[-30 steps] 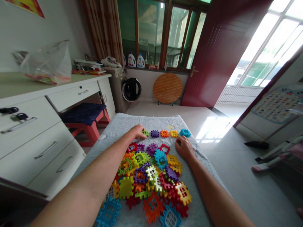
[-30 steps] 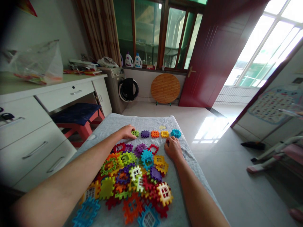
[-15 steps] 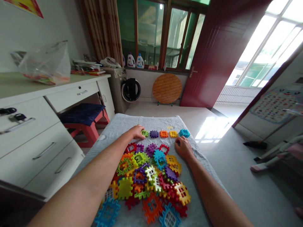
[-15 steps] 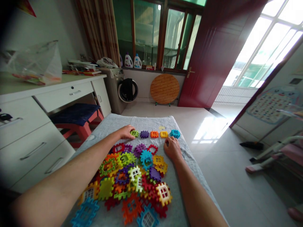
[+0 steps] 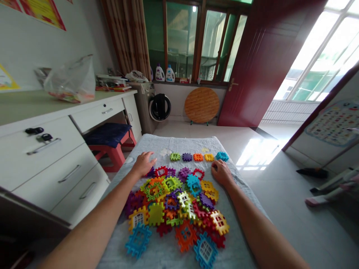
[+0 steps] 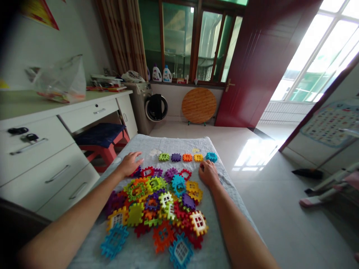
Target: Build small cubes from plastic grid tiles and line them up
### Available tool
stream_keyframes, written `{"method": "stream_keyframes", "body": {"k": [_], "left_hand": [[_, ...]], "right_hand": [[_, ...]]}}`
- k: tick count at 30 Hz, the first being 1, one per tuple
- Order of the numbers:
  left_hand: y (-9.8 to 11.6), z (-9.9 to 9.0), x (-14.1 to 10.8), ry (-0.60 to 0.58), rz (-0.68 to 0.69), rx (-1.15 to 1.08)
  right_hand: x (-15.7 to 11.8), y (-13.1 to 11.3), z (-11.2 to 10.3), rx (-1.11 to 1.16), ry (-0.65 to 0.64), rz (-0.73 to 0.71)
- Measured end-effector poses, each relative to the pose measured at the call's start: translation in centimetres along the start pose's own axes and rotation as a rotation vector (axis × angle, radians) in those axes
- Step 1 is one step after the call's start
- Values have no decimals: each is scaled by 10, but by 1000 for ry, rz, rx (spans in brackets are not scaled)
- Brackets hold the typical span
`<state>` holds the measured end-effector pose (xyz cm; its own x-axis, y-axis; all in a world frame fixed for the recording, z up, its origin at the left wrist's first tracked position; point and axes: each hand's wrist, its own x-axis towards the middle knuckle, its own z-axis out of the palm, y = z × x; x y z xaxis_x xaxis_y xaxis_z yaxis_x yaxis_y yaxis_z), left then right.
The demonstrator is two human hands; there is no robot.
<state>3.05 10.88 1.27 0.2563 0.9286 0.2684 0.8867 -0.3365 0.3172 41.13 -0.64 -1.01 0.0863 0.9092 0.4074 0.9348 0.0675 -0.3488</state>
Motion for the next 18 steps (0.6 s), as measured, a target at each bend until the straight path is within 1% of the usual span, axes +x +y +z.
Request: {"method": "stream_keyframes", "body": {"k": [3, 5, 9, 12, 18], "left_hand": [[-25, -3, -24, 68, -93, 3], [-34, -3, -35, 102, -119, -3], [-40, -1, -45, 156, -137, -95], [-42, -1, -47, 156, -147, -163], [-45, 0, -52, 170, -167, -193]], "right_hand": [[0, 0, -1, -7, -6, -5], [0, 0, -1, -10, -10, -6], [-1, 0, -1, -17, -12, -12], [-1, 1, -1, -18, -18, -28], [0, 3, -1, -26, -28, -33]]}}
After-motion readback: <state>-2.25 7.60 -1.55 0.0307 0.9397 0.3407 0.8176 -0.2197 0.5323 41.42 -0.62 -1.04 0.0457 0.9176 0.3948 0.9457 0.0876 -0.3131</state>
